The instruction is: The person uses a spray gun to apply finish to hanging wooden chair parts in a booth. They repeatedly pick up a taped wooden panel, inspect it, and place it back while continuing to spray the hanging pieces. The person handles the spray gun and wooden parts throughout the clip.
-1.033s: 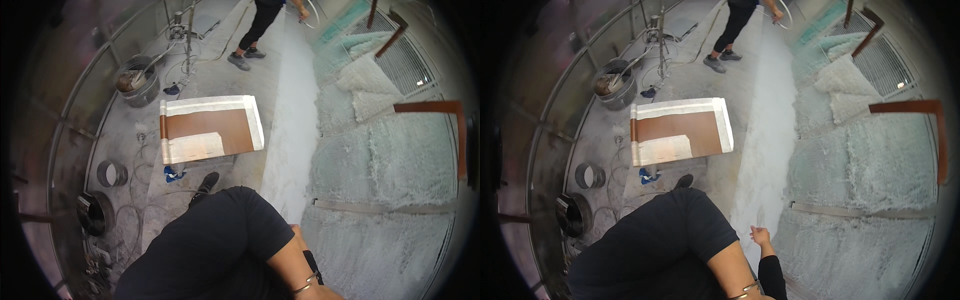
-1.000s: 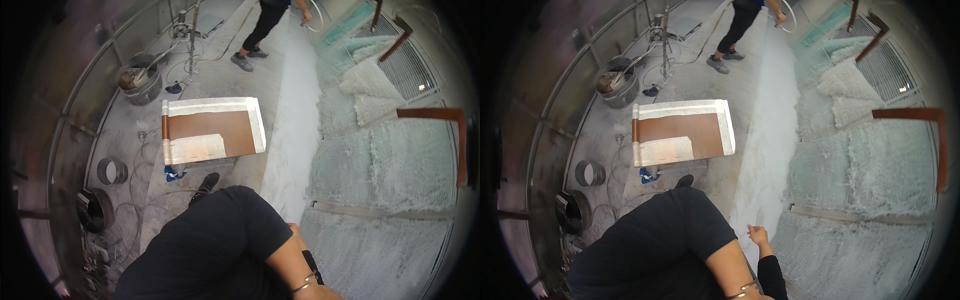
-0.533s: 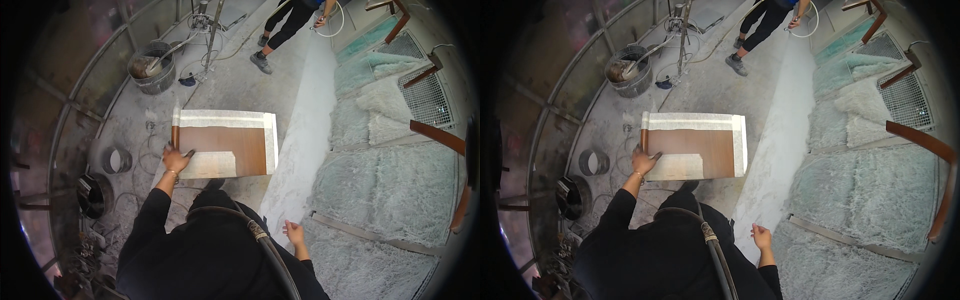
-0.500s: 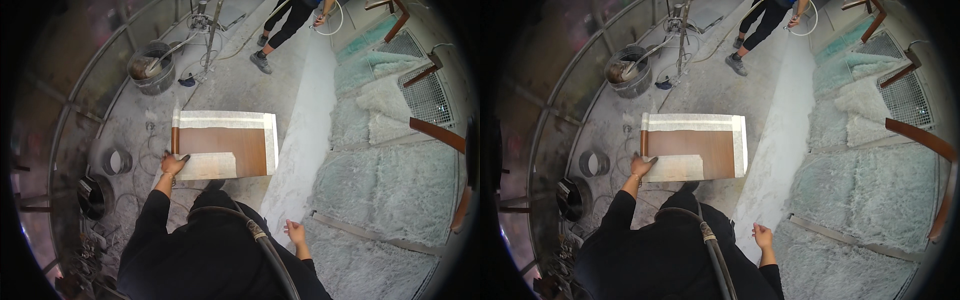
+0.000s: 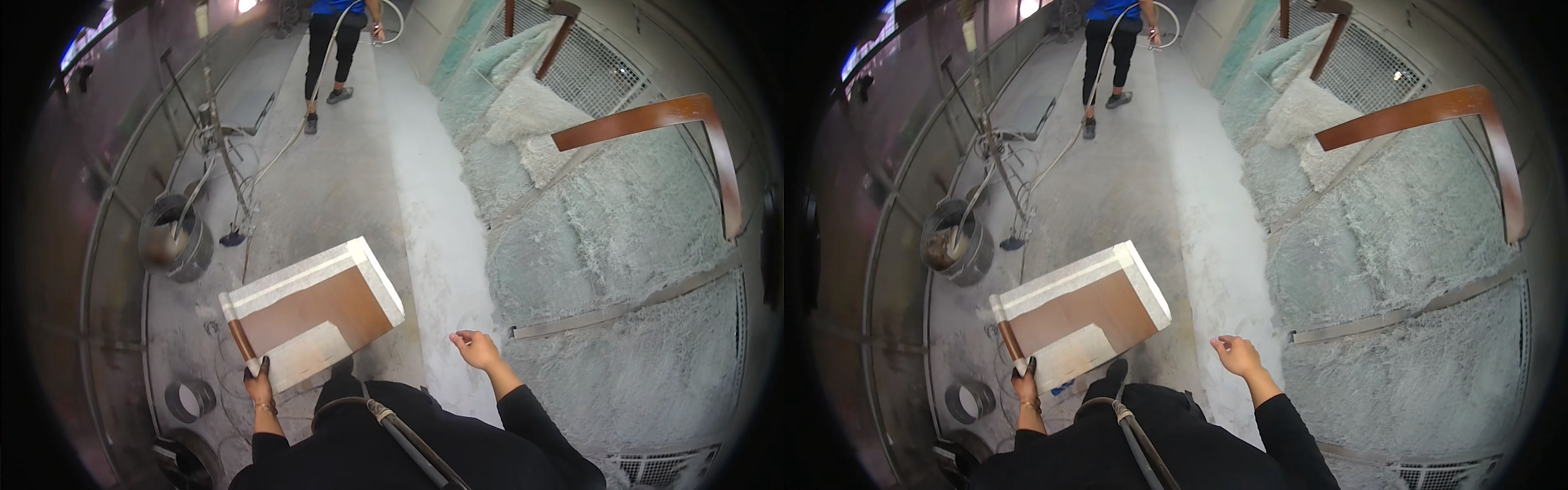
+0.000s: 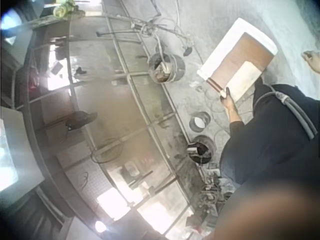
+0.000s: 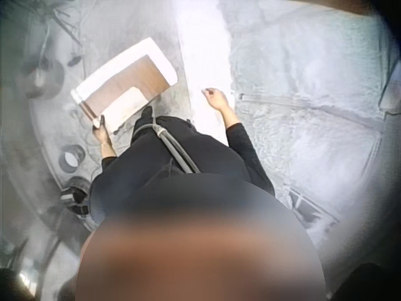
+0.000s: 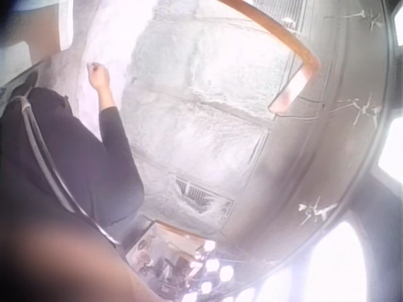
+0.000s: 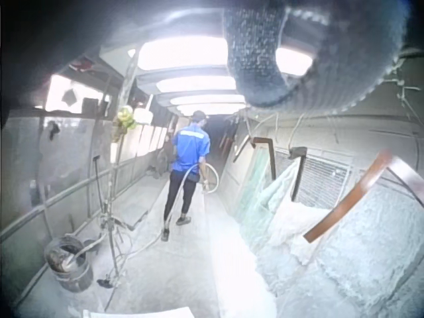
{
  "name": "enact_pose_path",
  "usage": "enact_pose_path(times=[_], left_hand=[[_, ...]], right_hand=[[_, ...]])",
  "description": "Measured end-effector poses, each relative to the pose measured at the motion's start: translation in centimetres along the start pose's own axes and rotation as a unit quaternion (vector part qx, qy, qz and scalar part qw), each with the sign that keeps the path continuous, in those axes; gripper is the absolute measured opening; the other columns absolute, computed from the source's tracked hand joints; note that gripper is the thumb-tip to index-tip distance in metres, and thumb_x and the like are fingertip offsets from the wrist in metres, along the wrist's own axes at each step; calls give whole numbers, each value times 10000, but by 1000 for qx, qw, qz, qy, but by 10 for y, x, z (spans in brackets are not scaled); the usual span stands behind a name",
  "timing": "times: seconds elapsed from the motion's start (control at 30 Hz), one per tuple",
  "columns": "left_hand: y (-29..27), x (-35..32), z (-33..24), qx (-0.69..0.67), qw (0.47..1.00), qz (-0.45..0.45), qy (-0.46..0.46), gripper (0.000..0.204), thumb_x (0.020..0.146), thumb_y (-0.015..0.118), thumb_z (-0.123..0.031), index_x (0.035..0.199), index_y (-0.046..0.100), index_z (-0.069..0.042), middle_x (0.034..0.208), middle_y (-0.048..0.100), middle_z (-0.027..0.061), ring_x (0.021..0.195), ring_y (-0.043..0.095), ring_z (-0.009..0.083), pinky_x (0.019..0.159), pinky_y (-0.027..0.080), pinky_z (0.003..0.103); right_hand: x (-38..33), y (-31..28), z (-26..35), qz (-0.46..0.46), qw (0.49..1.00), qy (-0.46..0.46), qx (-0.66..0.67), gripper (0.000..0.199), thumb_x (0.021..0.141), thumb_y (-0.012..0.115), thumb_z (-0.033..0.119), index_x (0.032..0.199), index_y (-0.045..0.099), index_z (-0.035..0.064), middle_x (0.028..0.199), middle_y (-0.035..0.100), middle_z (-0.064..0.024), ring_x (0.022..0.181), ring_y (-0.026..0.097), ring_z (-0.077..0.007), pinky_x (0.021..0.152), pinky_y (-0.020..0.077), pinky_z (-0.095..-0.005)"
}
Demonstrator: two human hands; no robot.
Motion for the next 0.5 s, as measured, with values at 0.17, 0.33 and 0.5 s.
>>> enact_pose_path(times=[0.17,0.33,0.5], left_hand=[[-11,-15,-42,-53,997,26,42,545,833,829,-141,1266,596,93,1172,685,156,1019,639,239,953,492,337],[-10,-63,-149,-47,967,45,247,502,790,861,-101,1190,615,77,1096,689,133,960,632,212,894,502,336],[4,-113,-280,76,910,145,381,436,742,907,-147,1031,621,9,956,709,159,865,680,237,803,534,355]], right_hand=[[-8,-36,37,-38,998,-12,37,566,959,614,545,1227,731,61,1099,753,-195,1069,713,-359,943,546,-429],[-3,-101,83,-140,971,-157,116,563,924,711,496,1245,711,33,1166,733,-194,1108,700,-337,960,538,-407],[-11,-192,141,-262,863,-425,80,712,894,755,505,1411,583,46,1417,596,-199,1318,555,-363,1109,431,-434]])
Point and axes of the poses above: each hand's wrist, its own x-axis towards the middle knuckle, its own y-axis out of the palm, z = x × y, the point moved 1 cm from there along x, towards the middle knuckle
